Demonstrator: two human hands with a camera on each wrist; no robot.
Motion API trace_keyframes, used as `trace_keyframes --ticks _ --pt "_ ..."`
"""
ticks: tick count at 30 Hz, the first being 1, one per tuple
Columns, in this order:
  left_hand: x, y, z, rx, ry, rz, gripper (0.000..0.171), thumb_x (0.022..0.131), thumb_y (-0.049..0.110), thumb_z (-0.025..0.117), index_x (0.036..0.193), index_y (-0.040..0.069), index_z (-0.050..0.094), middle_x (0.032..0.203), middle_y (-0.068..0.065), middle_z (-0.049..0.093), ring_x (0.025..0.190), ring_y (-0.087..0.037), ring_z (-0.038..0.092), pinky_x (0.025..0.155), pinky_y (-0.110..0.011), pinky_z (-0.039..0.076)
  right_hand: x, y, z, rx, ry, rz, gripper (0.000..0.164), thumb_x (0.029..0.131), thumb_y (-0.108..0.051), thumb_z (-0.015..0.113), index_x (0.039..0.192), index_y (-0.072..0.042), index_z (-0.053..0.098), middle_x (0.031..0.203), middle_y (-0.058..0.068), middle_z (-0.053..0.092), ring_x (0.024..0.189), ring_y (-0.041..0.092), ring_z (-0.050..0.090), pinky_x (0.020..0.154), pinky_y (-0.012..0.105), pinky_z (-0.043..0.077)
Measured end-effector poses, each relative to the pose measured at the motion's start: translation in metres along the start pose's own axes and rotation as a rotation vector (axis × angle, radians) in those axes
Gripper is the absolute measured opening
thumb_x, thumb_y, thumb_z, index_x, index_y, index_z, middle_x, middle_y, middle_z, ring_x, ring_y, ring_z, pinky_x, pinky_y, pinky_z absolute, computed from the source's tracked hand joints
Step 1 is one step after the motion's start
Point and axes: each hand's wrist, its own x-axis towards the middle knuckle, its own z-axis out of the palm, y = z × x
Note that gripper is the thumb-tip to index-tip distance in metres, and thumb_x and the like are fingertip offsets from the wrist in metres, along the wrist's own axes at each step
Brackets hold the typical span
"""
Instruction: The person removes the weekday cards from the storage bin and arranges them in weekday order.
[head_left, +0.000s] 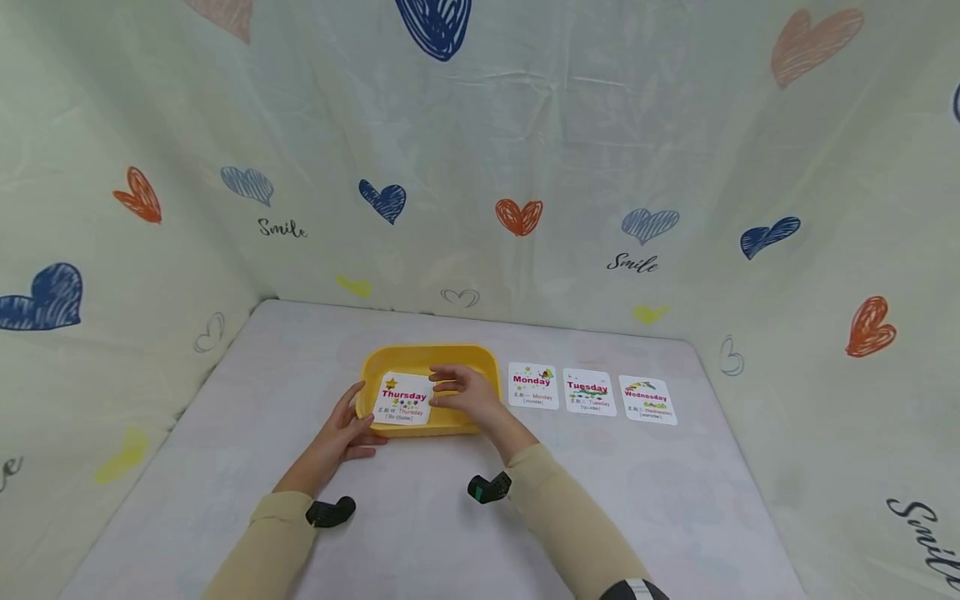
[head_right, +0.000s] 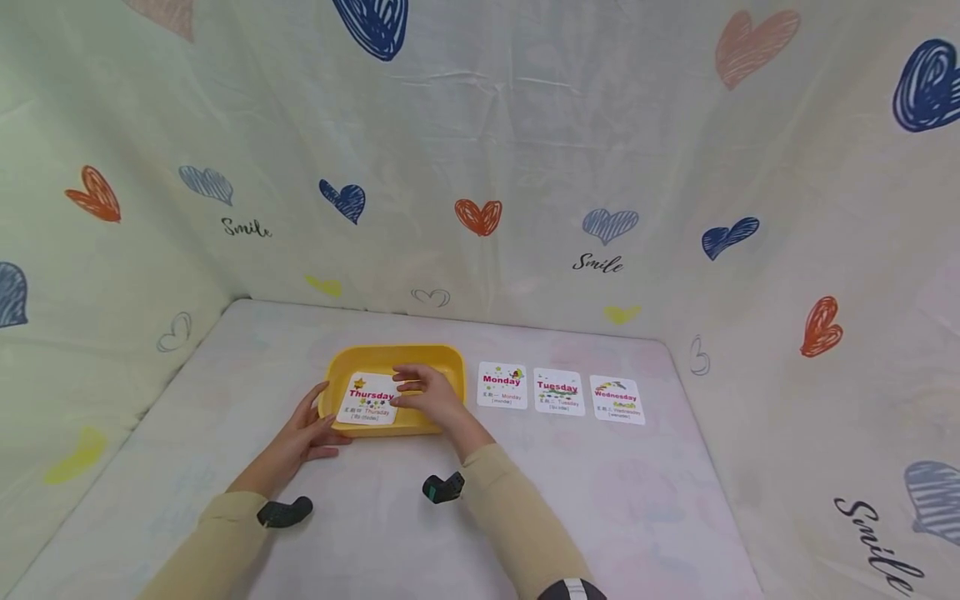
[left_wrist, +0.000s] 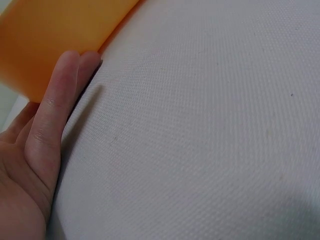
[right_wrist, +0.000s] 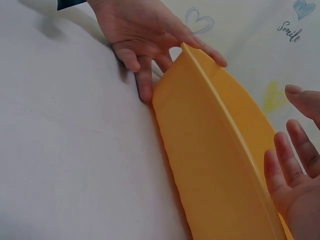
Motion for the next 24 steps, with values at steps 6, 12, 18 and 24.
trace_keyframes --ticks 6,12,18,24 --pt "0.0 0.003 0.002 0.011 0.007 0.0 0.073 0.101 0.025 0.055 0.155 0.042 0.008 0.157 -0.009 0.023 0.098 -0.029 0.068 0.076 -0.035 0.056 0.01 0.003 0.005 -0.055 -0.011 0.058 0.05 0.086 0.002 0.07 0.134 -0.003 0.056 0.129 0.019 0.057 0.114 0.033 0.057 0.089 0.032 0.052" --pt "0.001 0.003 0.002 0.013 0.016 0.003 0.073 0.101 0.024 0.054 0.156 0.04 0.008 0.159 -0.012 0.019 0.097 -0.029 0.068 0.076 -0.036 0.057 0.017 0.004 0.005 -0.122 -0.026 0.1 0.051 0.085 -0.001 0.073 0.133 -0.007 0.058 0.131 0.016 0.055 0.11 0.028 0.057 0.088 0.03 0.052" --pt "0.001 0.004 0.002 0.02 0.011 -0.004 0.072 0.101 0.026 0.054 0.155 0.042 0.009 0.158 -0.01 0.021 0.097 -0.028 0.068 0.077 -0.036 0.056 0.026 0.009 0.006 -0.229 -0.038 0.148 0.056 0.081 -0.008 0.079 0.133 -0.014 0.058 0.135 0.01 0.052 0.108 0.021 0.054 0.092 0.034 0.049" --pt "-0.001 0.004 0.003 0.019 0.009 0.007 0.073 0.101 0.025 0.054 0.156 0.04 0.007 0.158 -0.013 0.018 0.098 -0.029 0.068 0.078 -0.037 0.056 0.036 0.014 0.009 -0.355 -0.055 0.181 0.06 0.079 -0.014 0.082 0.134 -0.015 0.058 0.121 0.008 0.054 0.101 0.022 0.05 0.091 0.033 0.046"
